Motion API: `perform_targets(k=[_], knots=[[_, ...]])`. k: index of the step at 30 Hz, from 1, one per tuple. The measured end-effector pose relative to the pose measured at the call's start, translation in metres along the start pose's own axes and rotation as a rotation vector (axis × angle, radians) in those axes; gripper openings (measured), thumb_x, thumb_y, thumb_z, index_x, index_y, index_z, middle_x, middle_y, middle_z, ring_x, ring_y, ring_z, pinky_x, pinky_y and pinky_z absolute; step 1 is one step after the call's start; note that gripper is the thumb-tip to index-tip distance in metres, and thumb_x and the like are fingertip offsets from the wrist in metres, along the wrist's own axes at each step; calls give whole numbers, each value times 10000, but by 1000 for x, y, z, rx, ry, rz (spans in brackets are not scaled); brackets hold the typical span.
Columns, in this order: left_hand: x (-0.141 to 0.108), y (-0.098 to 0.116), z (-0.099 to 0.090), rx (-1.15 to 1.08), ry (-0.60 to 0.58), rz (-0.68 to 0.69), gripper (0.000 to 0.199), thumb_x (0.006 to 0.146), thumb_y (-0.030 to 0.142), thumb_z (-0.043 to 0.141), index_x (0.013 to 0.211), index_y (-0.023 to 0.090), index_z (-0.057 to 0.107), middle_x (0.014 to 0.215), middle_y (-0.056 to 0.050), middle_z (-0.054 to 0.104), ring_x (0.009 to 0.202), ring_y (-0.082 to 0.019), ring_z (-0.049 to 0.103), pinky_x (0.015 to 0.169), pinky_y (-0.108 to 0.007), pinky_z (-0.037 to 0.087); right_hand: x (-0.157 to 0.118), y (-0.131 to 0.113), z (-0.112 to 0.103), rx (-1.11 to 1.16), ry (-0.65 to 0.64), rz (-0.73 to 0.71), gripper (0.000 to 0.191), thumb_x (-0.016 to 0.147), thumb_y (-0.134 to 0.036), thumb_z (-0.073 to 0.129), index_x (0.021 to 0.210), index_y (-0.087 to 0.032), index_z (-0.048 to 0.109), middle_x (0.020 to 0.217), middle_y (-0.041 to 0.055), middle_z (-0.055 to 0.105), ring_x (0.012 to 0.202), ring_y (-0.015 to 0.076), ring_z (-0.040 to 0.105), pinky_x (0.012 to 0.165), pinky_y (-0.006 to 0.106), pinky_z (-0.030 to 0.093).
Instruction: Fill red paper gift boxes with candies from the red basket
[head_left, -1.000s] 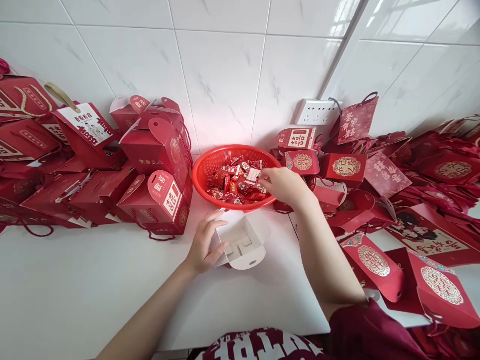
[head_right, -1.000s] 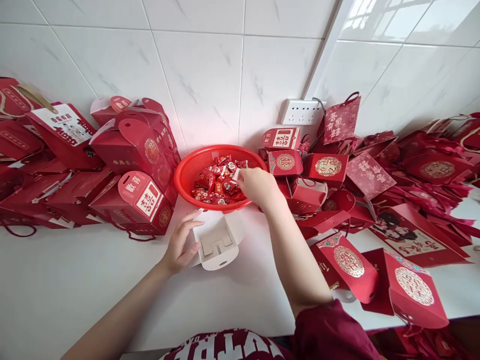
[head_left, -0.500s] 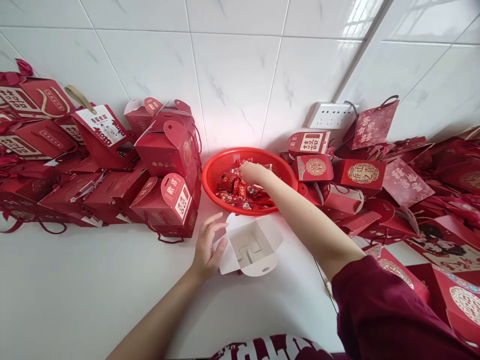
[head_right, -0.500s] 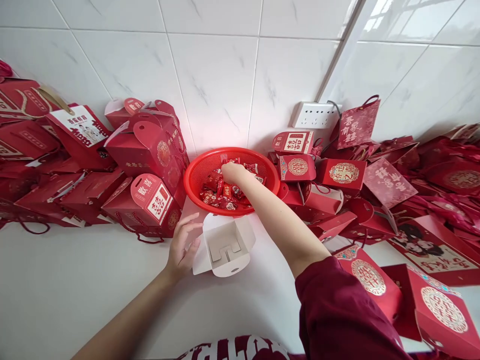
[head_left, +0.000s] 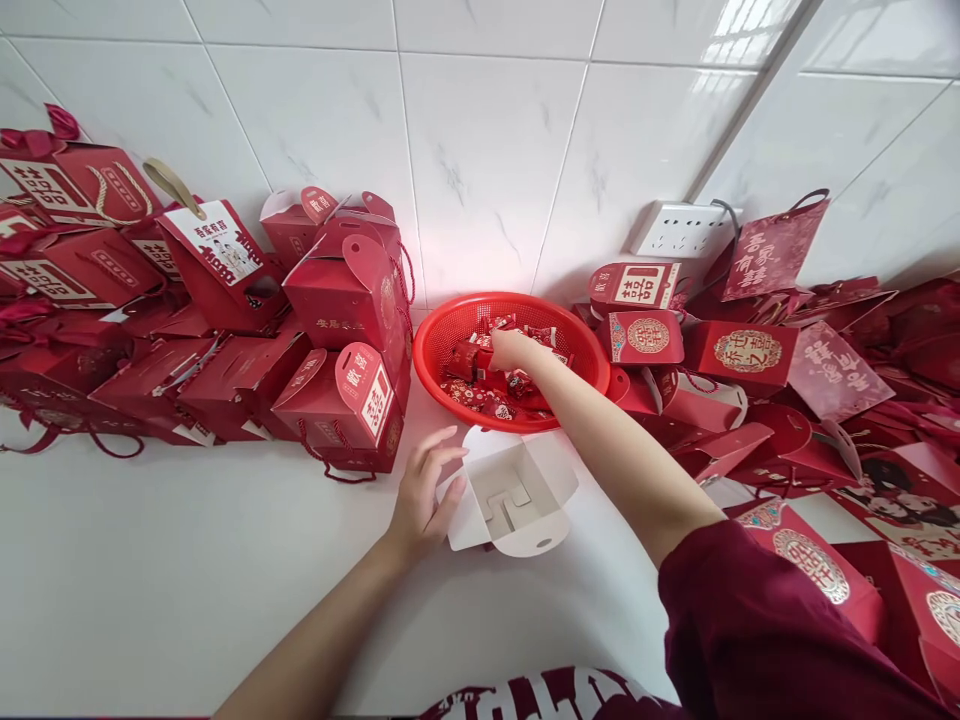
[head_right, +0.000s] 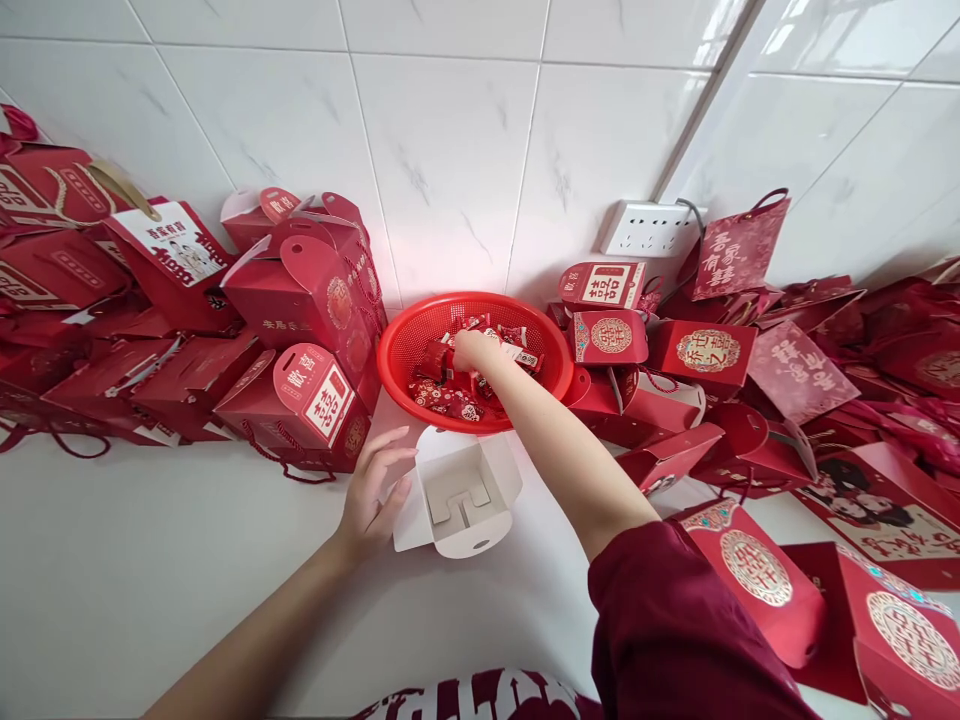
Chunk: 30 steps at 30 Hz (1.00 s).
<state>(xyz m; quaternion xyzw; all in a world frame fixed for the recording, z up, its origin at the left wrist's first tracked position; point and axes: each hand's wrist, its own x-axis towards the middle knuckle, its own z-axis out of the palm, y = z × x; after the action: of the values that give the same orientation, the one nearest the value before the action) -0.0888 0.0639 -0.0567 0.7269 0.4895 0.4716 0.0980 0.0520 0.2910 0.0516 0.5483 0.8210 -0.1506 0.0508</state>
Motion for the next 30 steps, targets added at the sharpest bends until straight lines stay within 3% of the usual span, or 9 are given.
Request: perform_targets(k=[2,5,10,12,17,21,23,27,30], knots=[[0,1,0,-11,0,-2,266,989,255,496,1246,231,564,1410,-115,513,1328,-261,504,1100,-449,455,-18,15,-4,84,46,-36,376,907,-294,715,1238,-136,630,1233,138,675,1108,262,659,936,385,542],[2,2,0,-27,2,-3,263,989,241,500,1244,228,563,1396,-114,519,1326,-259,510,1113,-448,449,-59,35,-2,236,112,-138,402,940,-308,653,1319,-203,570,1266,87,681,1149,223,652,955,323,524],[5,5,2,-75,16,-12,254,993,235,501,1237,223,569,1331,-113,563,1287,-256,544,1096,-447,467,-130,57,19,956,107,-474,445,911,-275,663,1323,-179,523,1149,84,721,1053,207,694,879,333,567],[6,5,4,-97,-2,-14,257,990,231,513,1239,224,578,1272,-107,595,1232,-243,582,1052,-421,505,-150,62,25,1050,66,-554,414,890,-300,695,1266,-173,576,1169,89,713,1059,206,687,891,331,560],[7,7,10,-111,-62,-14,276,986,195,523,1243,237,615,1253,-98,603,1191,-223,612,1001,-377,539,-172,63,27,723,-189,-628,290,876,-236,678,1160,-179,690,1099,58,738,979,192,686,854,296,534],[5,5,11,-125,-96,-19,245,994,184,495,1178,231,651,1231,-93,601,1200,-219,600,1019,-374,517,-166,47,35,481,-367,-545,265,881,-119,563,1085,-173,724,934,39,755,742,151,678,654,234,487],[5,4,10,-109,-113,-19,219,994,187,494,1116,226,672,1228,-91,595,1195,-219,601,1029,-371,500,-162,39,43,427,-328,-493,267,868,-86,542,1046,-171,722,888,34,751,684,142,657,620,227,457],[4,3,8,-100,-137,-40,203,998,194,487,1045,223,682,1245,-91,580,1144,-207,625,999,-353,498,-160,33,49,400,-15,-414,194,903,-113,529,955,-175,706,915,47,748,784,159,654,688,238,442],[4,2,7,-95,-143,-36,202,1000,196,476,1036,220,674,1248,-95,578,1163,-216,613,998,-357,495,-165,34,44,352,-86,-444,153,929,-291,594,897,-194,707,854,35,741,736,165,641,630,243,412]])
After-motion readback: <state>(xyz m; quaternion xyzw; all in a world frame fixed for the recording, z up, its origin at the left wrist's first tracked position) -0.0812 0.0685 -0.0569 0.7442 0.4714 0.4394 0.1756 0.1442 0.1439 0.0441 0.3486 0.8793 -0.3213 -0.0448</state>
